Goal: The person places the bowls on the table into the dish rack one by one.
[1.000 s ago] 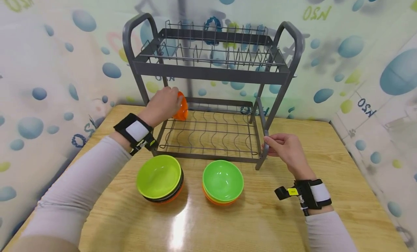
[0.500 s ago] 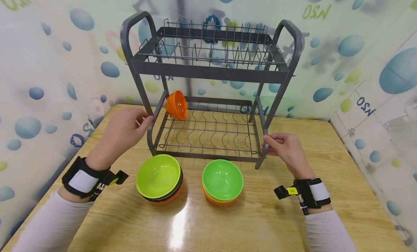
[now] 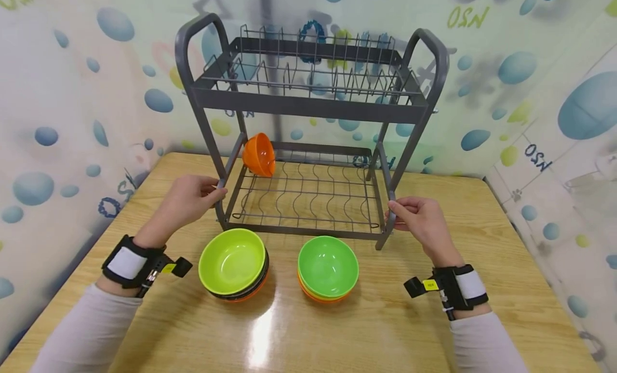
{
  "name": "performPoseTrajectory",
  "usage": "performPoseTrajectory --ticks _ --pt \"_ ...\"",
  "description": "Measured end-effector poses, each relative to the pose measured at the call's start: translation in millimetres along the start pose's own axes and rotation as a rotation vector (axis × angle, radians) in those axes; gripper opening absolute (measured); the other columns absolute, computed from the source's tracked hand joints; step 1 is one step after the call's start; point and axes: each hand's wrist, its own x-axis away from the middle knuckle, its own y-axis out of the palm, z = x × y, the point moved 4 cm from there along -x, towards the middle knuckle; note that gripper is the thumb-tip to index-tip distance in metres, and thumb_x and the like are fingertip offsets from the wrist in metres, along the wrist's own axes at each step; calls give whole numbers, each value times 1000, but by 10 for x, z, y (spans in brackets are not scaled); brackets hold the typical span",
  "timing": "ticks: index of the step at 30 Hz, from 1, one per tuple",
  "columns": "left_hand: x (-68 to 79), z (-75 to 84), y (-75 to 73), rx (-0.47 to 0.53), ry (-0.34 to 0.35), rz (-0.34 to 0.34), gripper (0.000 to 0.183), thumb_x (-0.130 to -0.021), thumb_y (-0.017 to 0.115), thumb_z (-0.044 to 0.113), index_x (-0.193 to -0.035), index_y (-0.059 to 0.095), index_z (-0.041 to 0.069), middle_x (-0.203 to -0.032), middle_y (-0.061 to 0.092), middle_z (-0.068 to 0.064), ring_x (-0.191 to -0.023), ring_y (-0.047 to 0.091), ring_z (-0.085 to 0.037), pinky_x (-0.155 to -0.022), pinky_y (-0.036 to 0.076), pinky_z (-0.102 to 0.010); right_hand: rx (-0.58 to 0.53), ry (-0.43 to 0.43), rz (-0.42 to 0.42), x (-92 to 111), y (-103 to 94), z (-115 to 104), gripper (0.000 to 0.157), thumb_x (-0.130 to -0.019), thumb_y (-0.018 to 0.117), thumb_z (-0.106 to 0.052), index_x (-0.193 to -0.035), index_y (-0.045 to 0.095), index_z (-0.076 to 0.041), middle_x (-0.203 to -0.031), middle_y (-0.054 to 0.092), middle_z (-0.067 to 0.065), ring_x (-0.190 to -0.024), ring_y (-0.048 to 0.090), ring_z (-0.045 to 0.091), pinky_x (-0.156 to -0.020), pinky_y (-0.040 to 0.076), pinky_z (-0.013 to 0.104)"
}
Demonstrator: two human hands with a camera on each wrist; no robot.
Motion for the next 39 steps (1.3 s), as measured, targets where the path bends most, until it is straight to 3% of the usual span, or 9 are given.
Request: performPoseTrajectory --ticks 4,9,11,15,20,23,28,32,39 --pt "-22 -74 40 96 -65 -61 27 -102 55 20 -112 70 0 -99 76 -16 -82 72 -23 -67 58 -32 55 -20 -26 -5 -4 -47 43 -102 55 -32 -120 61 7 -94 77 1 -82 73 2 -74 60 23" --pt "-35 -123 62 178 -153 -109 31 -103 54 24 -116 69 1 -104 76 -15 -87 72 -22 -79 61 -37 178 -29 -140 6 -48 -144 37 -101 57 -20 -123 57 10 -109 72 24 -85 72 3 -78 61 27" --pt "-35 -119 66 177 -168 -118 31 -103 54 25 -114 70 1 -103 76 -14 -85 71 -20 -80 60 -37 261 -20 -193 24 -73 -190 38 -99 60 -17 -124 56 11 -111 70 27 -85 72 5 -77 61 28" --pt "-35 -103 67 173 -173 -134 31 -103 54 25 -110 72 1 -102 76 -14 -85 71 -19 -79 61 -36 413 10 -294 94 -95 -298 37 -98 62 -18 -121 60 10 -100 74 19 -79 73 14 -70 62 31" --pt "-30 -133 68 219 -201 -161 32 -103 54 26 -110 72 1 -104 76 -15 -89 72 -20 -83 61 -37 524 28 -375 213 -16 -423 26 -97 63 -25 -104 71 -1 -81 74 3 -66 71 15 -59 59 29" --pt "-33 -156 66 250 -210 -175 32 -103 54 27 -111 71 1 -106 75 -16 -89 72 -19 -84 60 -37 526 12 -411 281 92 -469 24 -97 63 -26 -102 72 -5 -81 73 1 -65 69 13 -59 58 27" --pt "-22 -168 51 252 -207 -172 35 -103 54 28 -112 71 -1 -107 74 -18 -89 72 -18 -84 60 -36 434 -75 -463 321 364 -484 30 -99 61 -26 -115 67 -2 -91 74 4 -74 70 12 -60 59 25" --pt "-13 -168 50 250 -198 -161 36 -102 55 28 -113 70 -2 -107 74 -19 -87 72 -17 -83 61 -35 380 -110 -476 326 557 -447 31 -98 62 -28 -117 68 -3 -92 74 6 -75 70 15 -58 58 25" --pt "-22 -154 67 231 -188 -145 33 -102 55 28 -110 72 0 -103 75 -17 -84 72 -16 -81 61 -34 420 -210 -400 327 711 -428 21 -92 71 -22 -107 73 -8 -87 72 2 -65 66 12 -53 55 25"
